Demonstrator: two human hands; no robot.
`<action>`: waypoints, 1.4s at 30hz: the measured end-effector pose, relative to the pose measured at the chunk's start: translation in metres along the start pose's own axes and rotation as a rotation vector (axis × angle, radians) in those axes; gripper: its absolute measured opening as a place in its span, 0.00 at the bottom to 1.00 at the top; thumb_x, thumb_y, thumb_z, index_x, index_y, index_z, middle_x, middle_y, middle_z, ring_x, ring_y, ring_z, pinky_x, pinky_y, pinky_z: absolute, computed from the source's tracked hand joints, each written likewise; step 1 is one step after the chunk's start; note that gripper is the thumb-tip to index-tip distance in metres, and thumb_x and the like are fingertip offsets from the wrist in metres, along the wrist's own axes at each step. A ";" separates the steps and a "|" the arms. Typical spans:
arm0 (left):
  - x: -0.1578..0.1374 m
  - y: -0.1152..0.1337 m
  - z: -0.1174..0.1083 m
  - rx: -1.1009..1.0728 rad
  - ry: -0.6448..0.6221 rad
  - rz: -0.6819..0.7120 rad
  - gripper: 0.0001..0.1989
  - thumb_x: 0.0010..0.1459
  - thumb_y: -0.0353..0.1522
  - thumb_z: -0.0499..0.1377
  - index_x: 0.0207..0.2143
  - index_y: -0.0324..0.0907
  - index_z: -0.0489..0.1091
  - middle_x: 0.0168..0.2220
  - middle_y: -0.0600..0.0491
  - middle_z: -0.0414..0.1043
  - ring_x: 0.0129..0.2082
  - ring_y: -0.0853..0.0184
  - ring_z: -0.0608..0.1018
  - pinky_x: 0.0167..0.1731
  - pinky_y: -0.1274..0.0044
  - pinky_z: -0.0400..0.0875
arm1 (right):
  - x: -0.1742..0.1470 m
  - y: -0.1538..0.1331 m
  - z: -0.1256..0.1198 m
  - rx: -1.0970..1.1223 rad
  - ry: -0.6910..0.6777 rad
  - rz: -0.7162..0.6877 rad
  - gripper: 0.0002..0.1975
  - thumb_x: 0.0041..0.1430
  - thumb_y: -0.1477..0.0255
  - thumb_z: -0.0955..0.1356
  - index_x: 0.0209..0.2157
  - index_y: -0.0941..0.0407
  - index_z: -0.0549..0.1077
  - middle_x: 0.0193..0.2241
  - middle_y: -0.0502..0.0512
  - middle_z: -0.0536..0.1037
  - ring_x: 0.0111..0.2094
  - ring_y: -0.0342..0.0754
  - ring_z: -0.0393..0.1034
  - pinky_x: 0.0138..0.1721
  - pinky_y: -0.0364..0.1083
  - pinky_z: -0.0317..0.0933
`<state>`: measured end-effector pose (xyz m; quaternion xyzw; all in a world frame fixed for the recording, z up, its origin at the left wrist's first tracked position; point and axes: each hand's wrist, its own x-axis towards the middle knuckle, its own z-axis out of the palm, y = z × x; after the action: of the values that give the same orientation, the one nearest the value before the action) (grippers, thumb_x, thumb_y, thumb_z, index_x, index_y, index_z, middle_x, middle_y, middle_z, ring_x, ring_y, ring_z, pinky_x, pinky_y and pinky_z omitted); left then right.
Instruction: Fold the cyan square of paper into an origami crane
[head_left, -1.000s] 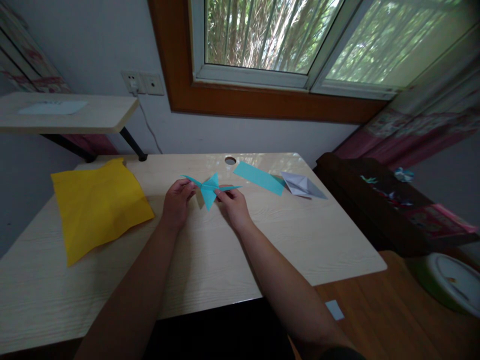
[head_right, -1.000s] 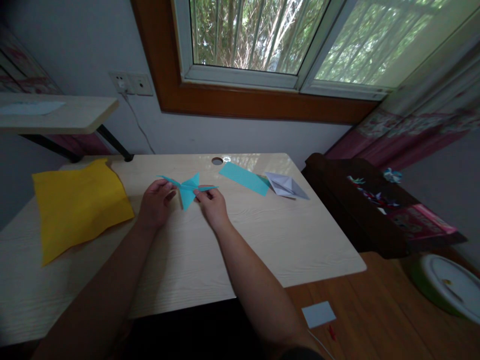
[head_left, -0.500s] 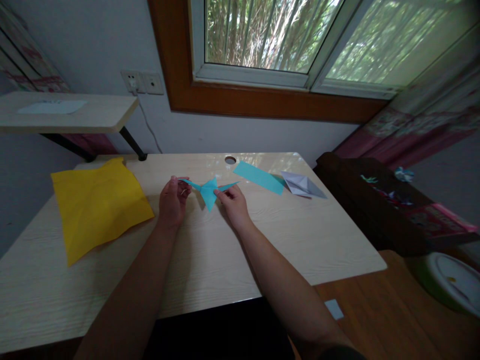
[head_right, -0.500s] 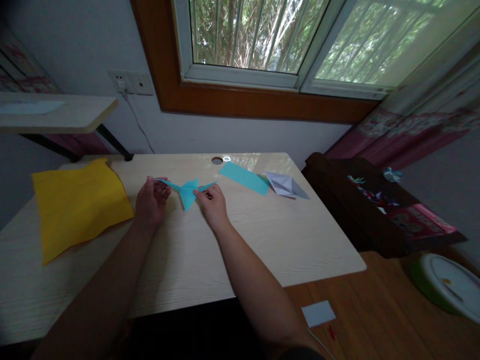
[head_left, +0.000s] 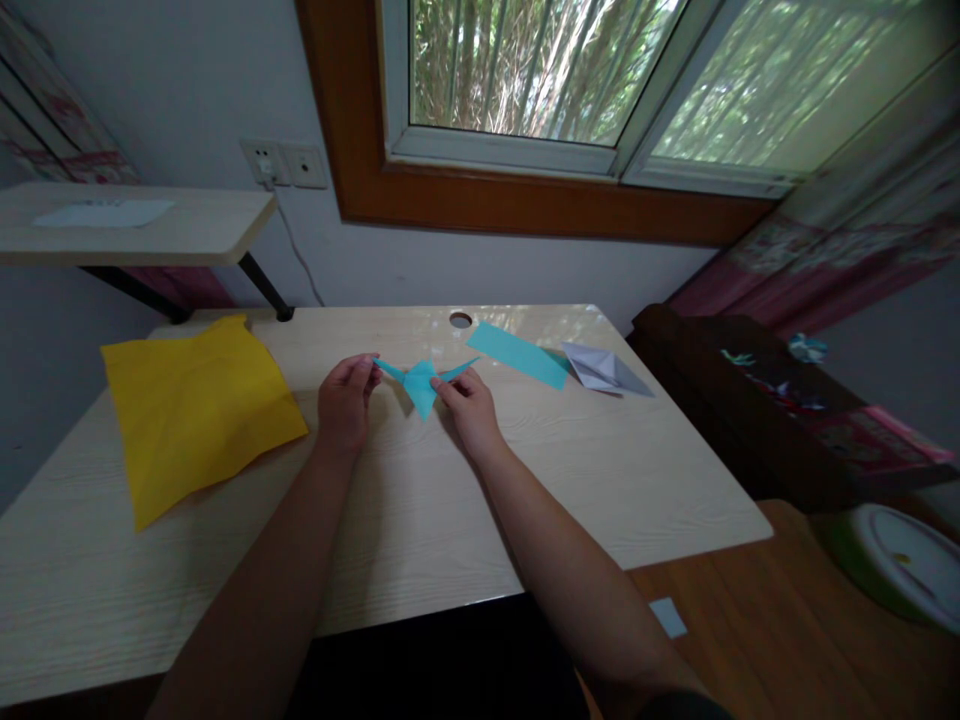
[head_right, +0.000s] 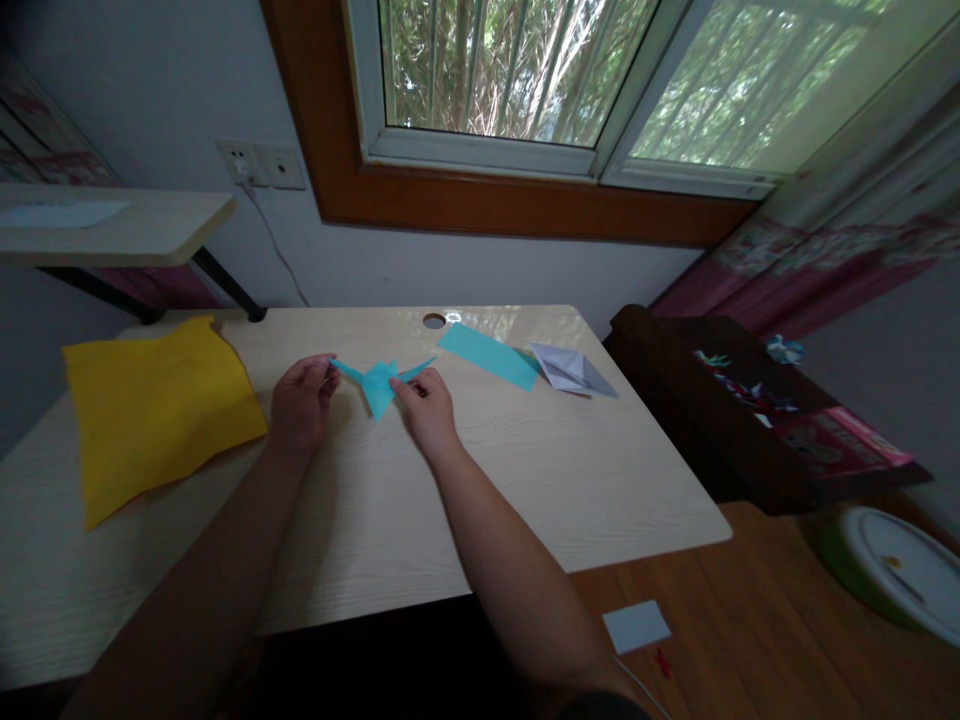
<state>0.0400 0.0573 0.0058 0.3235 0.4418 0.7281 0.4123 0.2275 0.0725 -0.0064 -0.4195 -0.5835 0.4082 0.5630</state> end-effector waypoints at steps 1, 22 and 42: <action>0.001 -0.001 -0.001 0.033 0.012 0.013 0.15 0.53 0.42 0.69 0.37 0.41 0.79 0.33 0.53 0.77 0.32 0.72 0.77 0.37 0.80 0.74 | 0.000 0.001 0.000 -0.002 0.001 0.006 0.15 0.57 0.61 0.74 0.22 0.53 0.73 0.28 0.48 0.67 0.31 0.46 0.63 0.36 0.46 0.57; -0.003 0.007 -0.006 0.448 0.071 0.223 0.08 0.61 0.37 0.60 0.33 0.42 0.74 0.28 0.54 0.75 0.31 0.67 0.77 0.35 0.77 0.71 | -0.002 0.000 0.000 -0.103 -0.039 -0.031 0.14 0.58 0.61 0.74 0.23 0.53 0.75 0.30 0.50 0.70 0.34 0.48 0.66 0.38 0.48 0.60; -0.002 -0.003 -0.007 0.234 -0.050 0.177 0.11 0.58 0.42 0.67 0.35 0.44 0.79 0.34 0.53 0.78 0.35 0.66 0.78 0.40 0.75 0.72 | 0.000 0.002 -0.003 -0.112 0.017 -0.057 0.11 0.58 0.62 0.74 0.26 0.52 0.78 0.30 0.50 0.72 0.34 0.48 0.68 0.38 0.47 0.60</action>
<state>0.0357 0.0538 0.0004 0.4251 0.4830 0.6969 0.3168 0.2305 0.0729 -0.0084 -0.4369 -0.6124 0.3550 0.5550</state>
